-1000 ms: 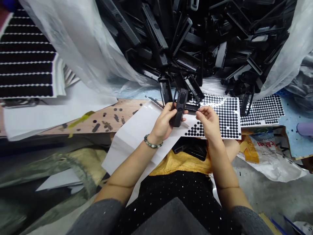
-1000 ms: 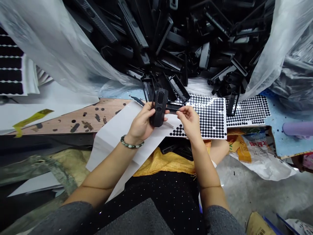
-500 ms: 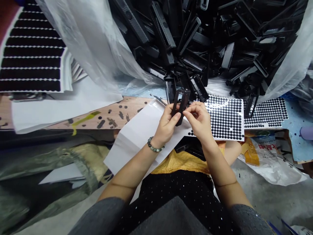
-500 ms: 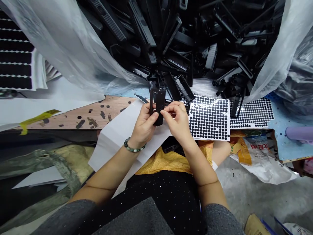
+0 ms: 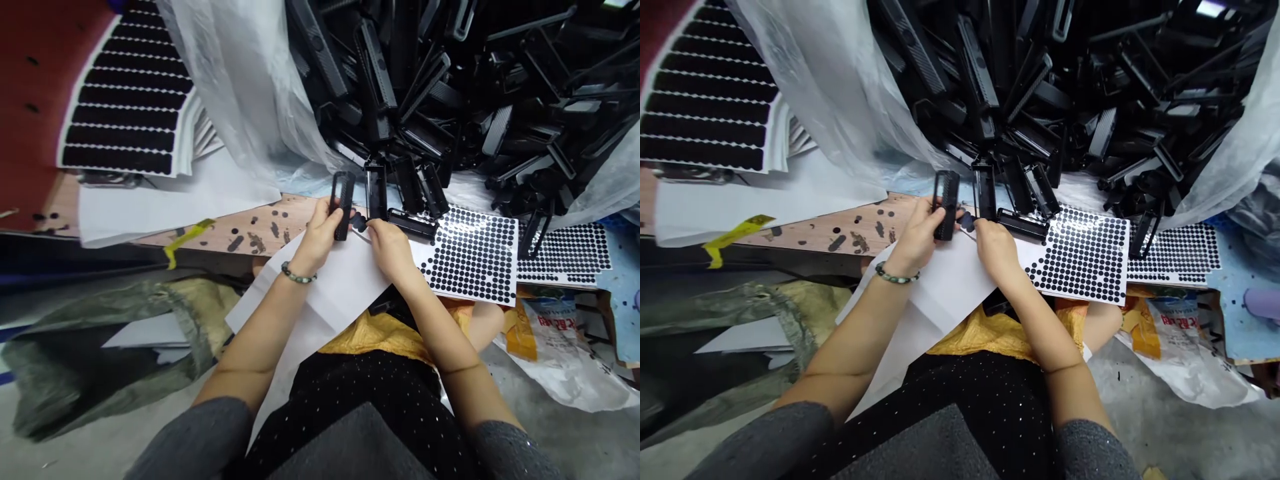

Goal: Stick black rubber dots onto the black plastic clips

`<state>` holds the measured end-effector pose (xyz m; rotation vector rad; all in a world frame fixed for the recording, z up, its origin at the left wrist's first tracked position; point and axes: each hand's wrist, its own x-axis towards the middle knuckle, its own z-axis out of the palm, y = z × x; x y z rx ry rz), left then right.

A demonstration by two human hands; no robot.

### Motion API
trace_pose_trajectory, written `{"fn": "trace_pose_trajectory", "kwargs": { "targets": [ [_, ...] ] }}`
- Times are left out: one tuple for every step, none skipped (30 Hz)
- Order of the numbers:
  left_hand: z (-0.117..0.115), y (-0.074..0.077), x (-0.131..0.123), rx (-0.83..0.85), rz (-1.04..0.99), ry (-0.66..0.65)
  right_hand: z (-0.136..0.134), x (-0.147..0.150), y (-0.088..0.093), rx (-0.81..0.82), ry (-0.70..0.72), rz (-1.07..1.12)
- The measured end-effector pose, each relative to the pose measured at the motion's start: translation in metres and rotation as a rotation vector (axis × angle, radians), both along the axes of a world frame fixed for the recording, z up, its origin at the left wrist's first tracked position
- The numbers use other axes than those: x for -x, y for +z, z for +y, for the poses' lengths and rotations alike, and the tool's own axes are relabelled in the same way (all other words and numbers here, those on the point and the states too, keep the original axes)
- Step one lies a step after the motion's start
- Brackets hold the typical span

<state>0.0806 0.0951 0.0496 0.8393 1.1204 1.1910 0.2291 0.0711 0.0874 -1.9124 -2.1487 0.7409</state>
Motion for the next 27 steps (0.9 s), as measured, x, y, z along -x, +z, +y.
{"fn": "trace_pose_trajectory", "kwargs": {
  "targets": [
    [0.001,-0.002,-0.001,0.040,0.013,-0.024,0.002,0.001,0.001,0.019,-0.030,-0.032],
    [0.001,-0.003,-0.001,0.067,0.023,-0.044,0.003,0.002,0.003,0.029,-0.058,-0.059],
    [0.000,-0.003,-0.002,0.083,0.030,-0.059,0.005,0.003,0.003,0.030,-0.080,-0.081],
    [-0.001,-0.002,-0.002,0.093,0.034,-0.069,0.006,0.004,0.003,0.024,-0.096,-0.095],
    [-0.001,-0.001,-0.001,0.101,0.036,-0.078,0.008,0.005,0.002,0.012,-0.108,-0.099],
    [-0.001,0.000,-0.001,0.110,0.036,-0.086,0.009,0.006,0.000,-0.004,-0.120,-0.094],
    [-0.001,0.001,0.000,0.119,0.034,-0.093,0.010,0.006,-0.002,-0.023,-0.132,-0.079],
    [-0.001,0.001,0.000,0.128,0.030,-0.099,0.011,0.006,-0.005,-0.048,-0.141,-0.049],
    [0.000,0.002,0.001,0.137,0.022,-0.105,0.011,0.005,-0.007,-0.080,-0.145,0.001],
    [0.000,0.003,0.002,0.143,0.011,-0.108,0.012,0.004,-0.010,-0.120,-0.144,0.074],
    [0.000,0.004,0.002,0.148,-0.004,-0.106,0.013,0.001,-0.011,-0.162,-0.142,0.168],
    [0.000,0.007,0.003,0.152,-0.023,-0.104,0.013,-0.002,-0.012,-0.199,-0.146,0.279],
    [-0.001,0.010,0.004,0.156,-0.044,-0.106,0.014,-0.006,-0.011,-0.228,-0.157,0.399],
    [-0.003,0.014,0.004,0.159,-0.065,-0.119,0.014,-0.011,-0.010,-0.242,-0.176,0.522],
    [-0.006,0.019,0.005,0.161,-0.081,-0.144,0.015,-0.015,-0.008,-0.244,-0.198,0.638],
    [-0.009,0.025,0.005,0.163,-0.091,-0.181,0.014,-0.019,-0.004,-0.236,-0.219,0.740],
    [-0.012,0.032,0.006,0.165,-0.095,-0.227,0.014,-0.022,0.000,-0.224,-0.232,0.824],
    [-0.015,0.038,0.006,0.166,-0.095,-0.274,0.013,-0.025,0.004,-0.213,-0.234,0.888],
    [-0.018,0.044,0.005,0.164,-0.094,-0.315,0.013,-0.027,0.009,-0.204,-0.230,0.932],
    [-0.021,0.050,0.005,0.160,-0.094,-0.348,0.011,-0.029,0.014,-0.200,-0.222,0.960],
    [-0.023,0.054,0.004,0.154,-0.096,-0.374,0.010,-0.030,0.018,-0.199,-0.212,0.975],
    [-0.025,0.058,0.003,0.148,-0.099,-0.392,0.009,-0.031,0.022,-0.201,-0.203,0.983],
    [-0.026,0.061,0.003,0.141,-0.099,-0.403,0.007,-0.031,0.026,-0.202,-0.194,0.986],
    [-0.028,0.062,0.002,0.136,-0.098,-0.410,0.006,-0.032,0.028,-0.203,-0.187,0.984],
    [-0.028,0.064,0.001,0.130,-0.095,-0.413,0.004,-0.032,0.031,-0.204,-0.182,0.979],
    [-0.029,0.064,0.000,0.124,-0.091,-0.414,0.002,-0.033,0.032,-0.207,-0.180,0.971],
    [-0.029,0.064,-0.001,0.117,-0.086,-0.414,0.001,-0.034,0.033,-0.210,-0.178,0.961]
  ]
}}
